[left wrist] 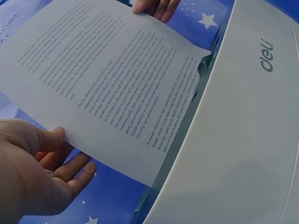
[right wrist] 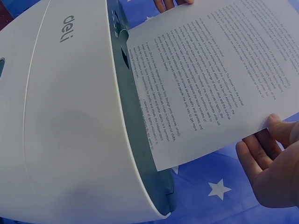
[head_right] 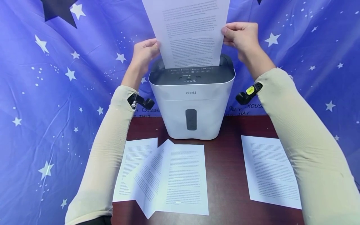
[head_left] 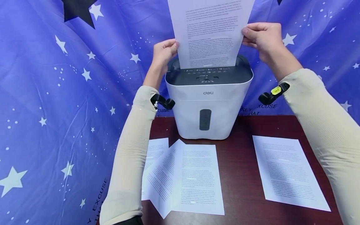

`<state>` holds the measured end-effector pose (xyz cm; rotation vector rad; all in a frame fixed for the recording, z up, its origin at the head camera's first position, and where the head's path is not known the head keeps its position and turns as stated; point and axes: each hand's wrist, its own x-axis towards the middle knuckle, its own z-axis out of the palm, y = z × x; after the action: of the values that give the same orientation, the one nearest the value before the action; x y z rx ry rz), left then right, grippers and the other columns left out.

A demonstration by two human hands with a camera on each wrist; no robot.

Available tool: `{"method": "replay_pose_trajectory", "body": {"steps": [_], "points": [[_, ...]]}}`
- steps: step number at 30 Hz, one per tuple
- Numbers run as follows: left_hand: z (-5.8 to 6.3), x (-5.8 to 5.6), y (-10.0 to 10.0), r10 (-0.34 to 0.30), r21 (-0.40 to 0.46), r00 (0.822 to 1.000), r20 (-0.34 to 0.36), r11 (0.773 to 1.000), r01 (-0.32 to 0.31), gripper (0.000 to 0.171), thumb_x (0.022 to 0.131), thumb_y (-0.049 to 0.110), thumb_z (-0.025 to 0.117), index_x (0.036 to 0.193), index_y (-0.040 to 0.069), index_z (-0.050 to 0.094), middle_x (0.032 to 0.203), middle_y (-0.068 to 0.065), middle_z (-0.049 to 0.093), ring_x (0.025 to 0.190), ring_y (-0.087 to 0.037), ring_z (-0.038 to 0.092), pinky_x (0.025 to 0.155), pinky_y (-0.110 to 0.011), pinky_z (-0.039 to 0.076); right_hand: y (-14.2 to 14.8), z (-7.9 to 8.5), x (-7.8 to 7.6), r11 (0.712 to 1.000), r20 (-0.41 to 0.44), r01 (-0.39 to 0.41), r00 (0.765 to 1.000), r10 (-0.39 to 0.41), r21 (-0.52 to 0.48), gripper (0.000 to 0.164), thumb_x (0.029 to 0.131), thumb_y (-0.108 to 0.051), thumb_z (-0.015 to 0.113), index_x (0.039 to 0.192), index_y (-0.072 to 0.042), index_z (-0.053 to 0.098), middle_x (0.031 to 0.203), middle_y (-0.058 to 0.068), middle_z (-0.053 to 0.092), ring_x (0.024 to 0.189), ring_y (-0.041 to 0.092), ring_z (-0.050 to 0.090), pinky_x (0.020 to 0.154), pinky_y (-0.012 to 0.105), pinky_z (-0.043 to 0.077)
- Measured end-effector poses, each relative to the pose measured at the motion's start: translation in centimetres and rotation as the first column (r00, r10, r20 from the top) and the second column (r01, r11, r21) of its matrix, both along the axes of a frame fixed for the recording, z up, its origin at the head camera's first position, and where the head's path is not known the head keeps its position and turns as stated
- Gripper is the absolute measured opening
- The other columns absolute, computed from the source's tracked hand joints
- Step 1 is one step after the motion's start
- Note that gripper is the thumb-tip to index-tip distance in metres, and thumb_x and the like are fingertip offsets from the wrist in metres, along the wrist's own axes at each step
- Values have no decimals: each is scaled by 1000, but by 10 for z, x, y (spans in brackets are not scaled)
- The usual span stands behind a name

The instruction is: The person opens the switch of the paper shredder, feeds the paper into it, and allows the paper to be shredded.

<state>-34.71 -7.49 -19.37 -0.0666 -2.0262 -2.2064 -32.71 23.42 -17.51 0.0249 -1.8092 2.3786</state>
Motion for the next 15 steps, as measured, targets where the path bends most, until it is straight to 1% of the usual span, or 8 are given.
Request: {"method": "replay_pose_trajectory", "body": {"steps": [4,6,9,15], "points": [[2,-1,0,14,18,1000,1,1000,-14,27,98,5,65,124,1,72,122,-12,74,105,-15,70,93,-20,57,-4,1,-1,998,-10,-15,1000,14,-61,16,84,1,78,99,-1,80,83,5,79,74,19,76,68,25,63],[3,-2,0,18,19,1000,-11,1000,-18,27,99,5,65,124,0,72,122,-13,74,105,-16,70,93,-20,57,-6,1,-2,996,-14,-22,1000,21,-88,13,84,3,77,96,0,80,80,6,79,72,20,76,67,25,63],[4,-1,1,18,3,1000,-8,1000,-18,28,99,6,65,125,1,71,124,-12,73,106,-15,70,93,-20,57,-7,0,-2,996,-11,-21,1000,20,-89,11,84,4,77,94,0,80,79,6,78,70,20,76,66,25,63],[3,0,4,13,-43,1000,9,999,-12,28,99,7,65,126,1,71,125,-13,73,103,-16,71,94,-22,57,-6,-3,-2,999,16,-1,1000,2,-48,10,84,0,78,94,-2,80,79,4,78,71,18,76,65,24,63]]}}
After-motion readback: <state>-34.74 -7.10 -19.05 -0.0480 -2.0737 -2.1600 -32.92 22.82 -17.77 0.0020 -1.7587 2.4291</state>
